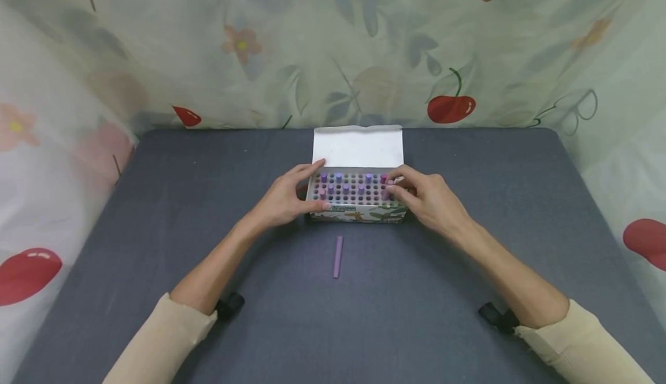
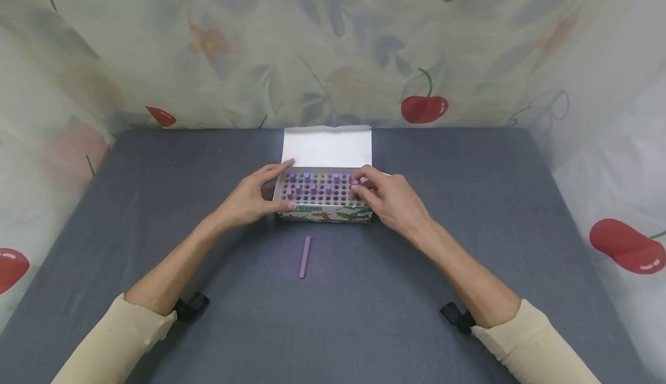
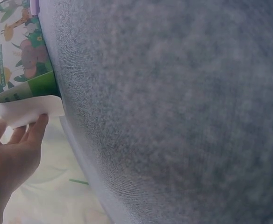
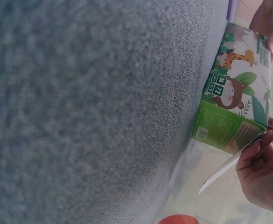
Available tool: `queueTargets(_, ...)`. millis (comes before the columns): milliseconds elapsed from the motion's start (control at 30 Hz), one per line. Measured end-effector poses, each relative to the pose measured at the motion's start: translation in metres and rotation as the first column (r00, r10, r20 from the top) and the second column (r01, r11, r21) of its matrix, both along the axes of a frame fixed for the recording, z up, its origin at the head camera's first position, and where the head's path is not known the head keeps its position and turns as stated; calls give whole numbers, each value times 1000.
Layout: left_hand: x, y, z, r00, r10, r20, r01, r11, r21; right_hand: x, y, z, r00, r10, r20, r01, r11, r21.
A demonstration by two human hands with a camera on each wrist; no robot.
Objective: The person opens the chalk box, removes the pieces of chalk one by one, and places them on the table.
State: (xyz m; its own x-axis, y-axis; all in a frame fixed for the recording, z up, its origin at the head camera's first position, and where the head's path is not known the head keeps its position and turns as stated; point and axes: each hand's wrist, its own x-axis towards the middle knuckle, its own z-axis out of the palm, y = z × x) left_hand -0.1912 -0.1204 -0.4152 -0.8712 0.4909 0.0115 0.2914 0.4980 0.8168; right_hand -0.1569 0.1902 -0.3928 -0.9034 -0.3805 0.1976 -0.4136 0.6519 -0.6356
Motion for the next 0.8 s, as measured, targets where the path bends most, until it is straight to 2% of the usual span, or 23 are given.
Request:
queueTargets(167, 1, 0, 0, 1000, -1, 6, 1, 1000, 18, 0, 1, 1, 999, -30, 28, 31, 999, -29)
queueTargets(467, 0, 0, -1, 1000, 2, 1, -2, 1000, 9, 0, 2, 2, 997, -75, 22, 76, 995, -57)
queueTargets(800, 1, 0, -1, 1000, 9, 3, -9, 1000, -16, -2, 0, 3, 995, -72, -74, 65, 994, -90)
